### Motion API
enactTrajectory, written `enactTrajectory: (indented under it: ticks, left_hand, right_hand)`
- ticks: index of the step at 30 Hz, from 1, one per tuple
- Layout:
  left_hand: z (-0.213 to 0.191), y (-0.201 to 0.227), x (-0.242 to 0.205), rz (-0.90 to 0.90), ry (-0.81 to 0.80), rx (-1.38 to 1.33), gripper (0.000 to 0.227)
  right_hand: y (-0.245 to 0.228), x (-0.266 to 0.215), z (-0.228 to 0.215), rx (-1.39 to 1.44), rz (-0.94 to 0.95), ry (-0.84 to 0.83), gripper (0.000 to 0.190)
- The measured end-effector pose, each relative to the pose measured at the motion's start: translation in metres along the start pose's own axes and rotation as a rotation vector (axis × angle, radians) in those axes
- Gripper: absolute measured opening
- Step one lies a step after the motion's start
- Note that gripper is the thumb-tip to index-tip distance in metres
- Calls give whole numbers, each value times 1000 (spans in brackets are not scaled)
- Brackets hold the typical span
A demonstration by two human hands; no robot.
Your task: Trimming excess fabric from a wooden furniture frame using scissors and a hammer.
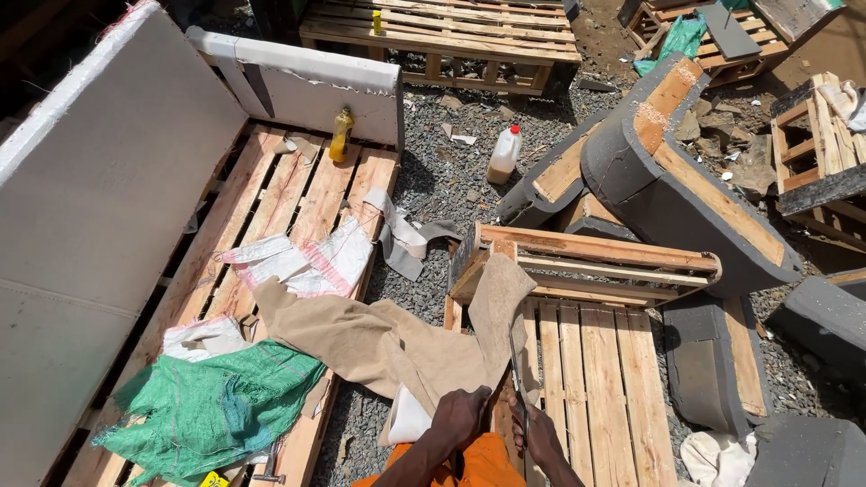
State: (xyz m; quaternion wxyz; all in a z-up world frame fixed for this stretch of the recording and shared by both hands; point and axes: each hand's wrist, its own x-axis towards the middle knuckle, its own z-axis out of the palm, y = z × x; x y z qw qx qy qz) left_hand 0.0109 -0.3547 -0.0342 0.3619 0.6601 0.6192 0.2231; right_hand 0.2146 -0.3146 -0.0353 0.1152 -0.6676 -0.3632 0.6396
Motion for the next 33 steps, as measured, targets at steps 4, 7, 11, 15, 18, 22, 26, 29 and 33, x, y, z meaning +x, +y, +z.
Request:
enactTrajectory:
  ticks: [4,7,11,15,18,22,26,29,33]
  left_hand:
    - [3,-4,-1,-3,-4,1,26]
    - [3,-4,-1,1,8,7,24]
    - [8,-10,-1,48,29,-5,26]
    - [8,-11,-1,47,40,-21,28]
    - [7,-9,-1,1,-15,-10,29]
    - [9,-10,-1,36,19,5,26]
    - [9,-10,-1,-6,-16,0,28]
    - [23,-22,2,17,8,57,30]
    - [18,-18,-4,-18,-12,25,36]
  right_hand:
    - [-2,1,-1,27,45,-49,61]
    - [-5,0,-1,28,52,-62,63]
    - [-11,-2,-1,-1,70,-85,67]
    - [-17,-4,2,-1,103,-100,73]
    - [-12,-1,1,4,78,-87,69]
    - [-6,5,2,15,99,-83,71]
    - [-5,2,2,51,64,-99,64]
    - [-13,-7,4,44,51,-93,65]
    - [5,12,5,132,-3,-138,68]
